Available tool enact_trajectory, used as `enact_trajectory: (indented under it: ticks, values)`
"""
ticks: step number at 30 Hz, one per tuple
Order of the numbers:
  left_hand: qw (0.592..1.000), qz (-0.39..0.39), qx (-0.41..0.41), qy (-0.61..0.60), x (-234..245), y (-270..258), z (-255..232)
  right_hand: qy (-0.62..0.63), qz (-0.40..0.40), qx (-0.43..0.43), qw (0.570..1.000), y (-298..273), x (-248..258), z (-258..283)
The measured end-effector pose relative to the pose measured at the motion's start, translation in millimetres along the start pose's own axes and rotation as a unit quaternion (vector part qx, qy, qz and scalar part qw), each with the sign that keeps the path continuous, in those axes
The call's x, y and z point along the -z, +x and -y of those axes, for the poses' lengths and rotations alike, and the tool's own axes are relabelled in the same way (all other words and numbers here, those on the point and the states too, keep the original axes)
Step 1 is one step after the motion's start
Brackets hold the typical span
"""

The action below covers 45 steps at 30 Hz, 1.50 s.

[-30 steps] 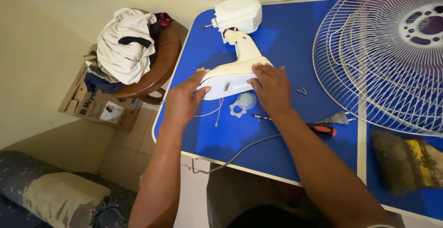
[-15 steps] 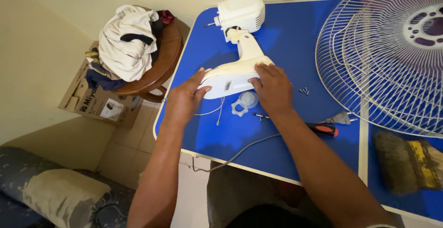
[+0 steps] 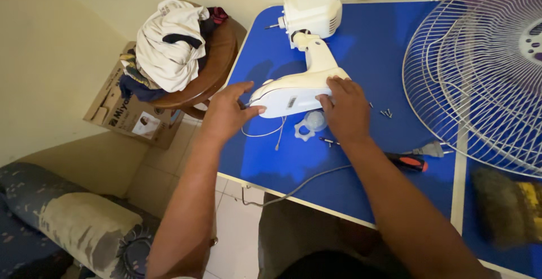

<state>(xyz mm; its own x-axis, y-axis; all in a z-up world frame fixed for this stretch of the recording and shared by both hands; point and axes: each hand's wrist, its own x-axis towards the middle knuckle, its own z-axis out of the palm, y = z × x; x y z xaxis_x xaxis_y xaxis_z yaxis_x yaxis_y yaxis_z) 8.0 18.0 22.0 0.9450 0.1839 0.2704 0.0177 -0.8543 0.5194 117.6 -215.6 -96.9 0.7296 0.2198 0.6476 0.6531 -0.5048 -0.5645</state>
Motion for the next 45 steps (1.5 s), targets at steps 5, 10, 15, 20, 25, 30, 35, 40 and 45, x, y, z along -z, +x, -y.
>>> enact_trajectory:
  ticks: [5,10,15,20,25,30,35,40,45]
  values:
    - [0.998,0.058,0.003,-0.035,17.0,0.3,4.6,0.006,-0.011,0.018,1.0,0.4,-1.8,-2.6]
    - [0.994,0.089,0.053,-0.047,21.2,4.5,0.7,0.013,-0.02,0.024,0.999,2.3,-2.9,-4.1]
    - [0.994,0.103,0.025,0.025,23.5,9.3,-5.4,0.008,-0.001,0.023,1.0,1.3,-3.2,-6.5]
    - [0.986,0.15,-0.032,0.063,32.8,19.1,-5.5,-0.008,-0.014,0.017,1.0,-0.2,-2.9,-4.4]
    - [0.984,0.168,0.002,0.064,32.1,28.8,0.2,-0.005,-0.009,0.004,1.0,1.2,-1.6,-5.0]
    - [0.986,0.149,-0.015,0.07,29.3,26.6,6.1,-0.014,-0.017,0.017,1.0,0.3,-1.8,-3.6]
    - [0.987,0.151,0.041,-0.033,30.0,18.7,-5.0,-0.015,-0.007,-0.007,1.0,-0.9,-6.0,-6.9]
    - [0.992,0.119,0.041,0.027,15.9,17.9,-20.6,-0.007,-0.023,0.008,1.0,-3.0,-6.8,-11.8]
    - [0.995,0.079,-0.039,0.039,6.4,11.8,-23.3,-0.01,-0.009,-0.016,1.0,-1.3,-6.1,-9.9]
